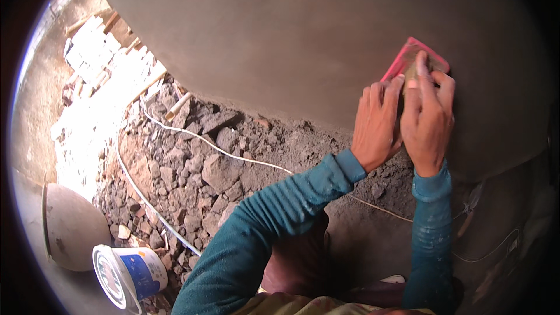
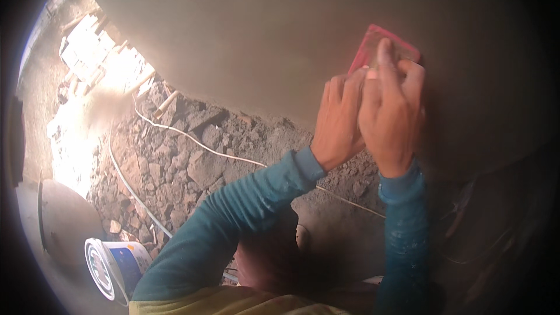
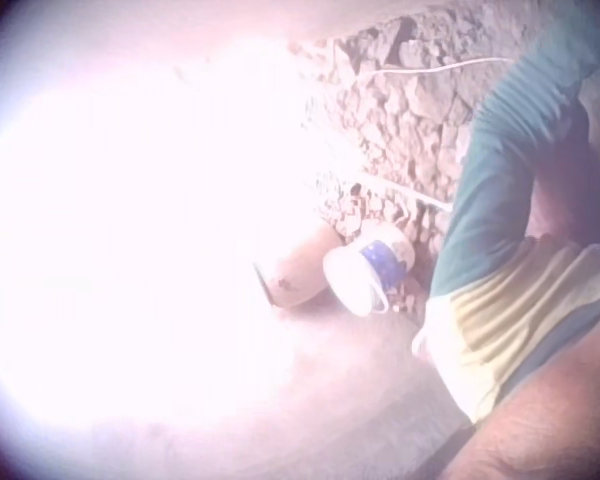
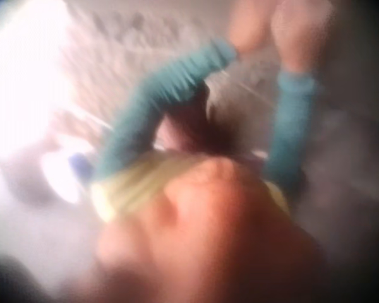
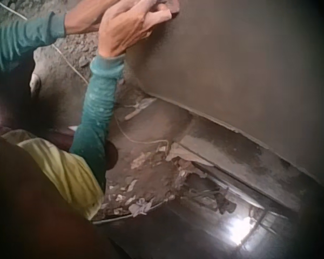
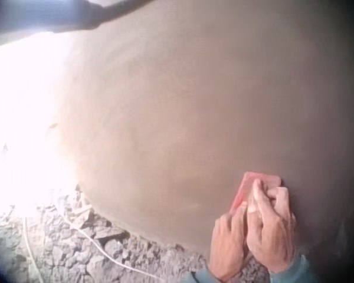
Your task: The person walks through a cluttered construction area, picks up a pink sanding block, and smooths a freshly plastered wall surface. The person uses the sanding block with consistent strokes along the wall while occasionally touching the surface with the other hand.
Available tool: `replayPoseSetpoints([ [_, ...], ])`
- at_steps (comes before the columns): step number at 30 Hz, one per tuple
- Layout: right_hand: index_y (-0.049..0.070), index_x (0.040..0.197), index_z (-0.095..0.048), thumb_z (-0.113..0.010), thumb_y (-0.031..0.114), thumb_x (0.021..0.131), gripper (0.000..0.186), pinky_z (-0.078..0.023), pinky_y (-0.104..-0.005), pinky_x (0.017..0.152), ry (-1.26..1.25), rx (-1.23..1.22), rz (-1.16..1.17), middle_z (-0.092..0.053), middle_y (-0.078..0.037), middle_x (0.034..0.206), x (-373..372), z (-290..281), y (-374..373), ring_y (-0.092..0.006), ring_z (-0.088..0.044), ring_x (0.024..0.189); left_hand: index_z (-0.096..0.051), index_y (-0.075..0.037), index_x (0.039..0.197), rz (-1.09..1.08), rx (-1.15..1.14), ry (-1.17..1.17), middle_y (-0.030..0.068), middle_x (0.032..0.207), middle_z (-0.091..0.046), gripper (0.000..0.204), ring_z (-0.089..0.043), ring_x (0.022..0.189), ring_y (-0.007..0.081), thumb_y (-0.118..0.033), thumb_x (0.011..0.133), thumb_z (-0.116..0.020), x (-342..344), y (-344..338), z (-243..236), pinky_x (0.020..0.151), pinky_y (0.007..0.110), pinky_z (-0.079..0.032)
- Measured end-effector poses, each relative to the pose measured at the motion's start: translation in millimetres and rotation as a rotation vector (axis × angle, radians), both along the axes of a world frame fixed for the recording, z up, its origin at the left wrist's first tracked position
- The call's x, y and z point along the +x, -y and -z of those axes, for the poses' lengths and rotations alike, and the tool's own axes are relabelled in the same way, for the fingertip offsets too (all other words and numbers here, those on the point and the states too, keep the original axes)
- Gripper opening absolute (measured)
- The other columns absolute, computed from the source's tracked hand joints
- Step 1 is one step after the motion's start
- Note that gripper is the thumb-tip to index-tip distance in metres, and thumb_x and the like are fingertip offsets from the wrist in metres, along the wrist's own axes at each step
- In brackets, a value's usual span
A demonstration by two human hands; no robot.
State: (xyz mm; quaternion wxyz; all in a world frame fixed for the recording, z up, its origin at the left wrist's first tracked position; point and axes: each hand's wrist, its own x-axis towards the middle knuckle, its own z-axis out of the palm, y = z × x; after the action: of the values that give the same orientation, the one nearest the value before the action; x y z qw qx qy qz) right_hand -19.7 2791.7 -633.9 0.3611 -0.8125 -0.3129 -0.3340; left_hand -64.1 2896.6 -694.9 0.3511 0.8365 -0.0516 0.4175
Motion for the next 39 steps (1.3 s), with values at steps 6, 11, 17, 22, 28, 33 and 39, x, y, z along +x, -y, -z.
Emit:
replayPoseSetpoints([
  [6, 0.006, 0.145, -0.066, -0.063, 0.021, 0.102, 0.047, -0.057, -0.0485, 0.09, 0.099, -0.215, -0.203, -0.064, -0.018, 0.122, -14, -4, -39, -0.0371, -0.069, 0.104, -0.034, 0.003, 0.16, -0.257, 0.055, 0.162, 0.0244, 0.122, -0.056, 0.085, -0.058, 0.111, 0.0436, -0.021, 0.088, -0.074, 22, -61, 30, 0.091, 0.051, -0.052],
  [11, 0.001, 0.137, -0.07, -0.068, 0.017, 0.099, 0.041, -0.057, -0.0455, 0.084, -0.02, -0.344, -0.437, -0.07, -0.016, 0.109, -29, -26, -41, -0.0358, -0.07, 0.099, -0.019, -0.004, 0.171, -0.609, 0.026, 0.318, 0.0281, 0.13, -0.057, 0.09, -0.065, 0.106, 0.0461, -0.02, 0.097, -0.068, 8, -158, 35, 0.089, 0.05, -0.056],
  [17, -0.003, 0.122, -0.076, -0.069, 0.015, 0.099, 0.03, -0.056, -0.0454, 0.078, -0.443, -0.499, -0.601, -0.072, -0.019, 0.099, -32, -9, 7, -0.039, -0.071, 0.088, -0.036, -0.002, 0.165, -0.748, 0.049, 0.496, 0.028, 0.137, -0.06, 0.068, -0.065, 0.117, 0.0445, -0.014, 0.104, -0.063, 4, -246, -39, 0.1, 0.051, -0.052],
  [22, -0.005, 0.119, -0.076, -0.072, 0.011, 0.097, 0.027, -0.056, -0.0428, 0.077, -0.492, -0.569, -0.676, -0.073, -0.019, 0.101, -13, 16, 27, -0.0368, -0.071, 0.085, -0.049, -0.007, 0.159, -0.479, 0.061, 0.332, 0.0283, 0.142, -0.059, 0.059, -0.063, 0.125, 0.0443, -0.015, 0.103, -0.067, 22, -125, 97, 0.105, 0.049, -0.052],
  [28, -0.004, 0.116, -0.076, -0.072, 0.01, 0.096, 0.026, -0.056, -0.0448, 0.077, -0.611, -0.508, -0.729, -0.072, -0.019, 0.095, 8, 29, 113, -0.038, -0.07, 0.086, -0.047, 0.002, 0.153, -0.823, -0.055, 0.48, 0.0272, 0.152, -0.053, 0.05, -0.057, 0.135, 0.0409, -0.014, 0.108, -0.061, 20, -228, 50, 0.118, 0.045, -0.042],
  [33, -0.003, 0.118, -0.076, -0.073, 0.011, 0.095, 0.027, -0.057, -0.0429, 0.077, -0.6, -0.474, -0.962, -0.073, -0.017, 0.099, 30, 50, 122, -0.0357, -0.071, 0.085, -0.047, 0.001, 0.151, -0.817, 0.261, 0.247, 0.0276, 0.149, -0.055, 0.048, -0.058, 0.134, 0.0416, -0.013, 0.107, -0.061, 33, -163, 44, 0.116, 0.048, -0.043],
  [39, 0.0, 0.119, -0.076, -0.072, 0.014, 0.096, 0.027, -0.058, -0.0437, 0.085, -0.538, -0.594, -1.241, -0.073, -0.015, 0.102, 47, 42, 158, -0.0352, -0.071, 0.095, -0.048, 0.001, 0.147, -0.881, -0.032, 0.352, 0.0292, 0.139, -0.062, 0.045, -0.06, 0.131, 0.0423, -0.016, 0.106, -0.059, 15, -191, 11, 0.111, 0.05, -0.047],
])
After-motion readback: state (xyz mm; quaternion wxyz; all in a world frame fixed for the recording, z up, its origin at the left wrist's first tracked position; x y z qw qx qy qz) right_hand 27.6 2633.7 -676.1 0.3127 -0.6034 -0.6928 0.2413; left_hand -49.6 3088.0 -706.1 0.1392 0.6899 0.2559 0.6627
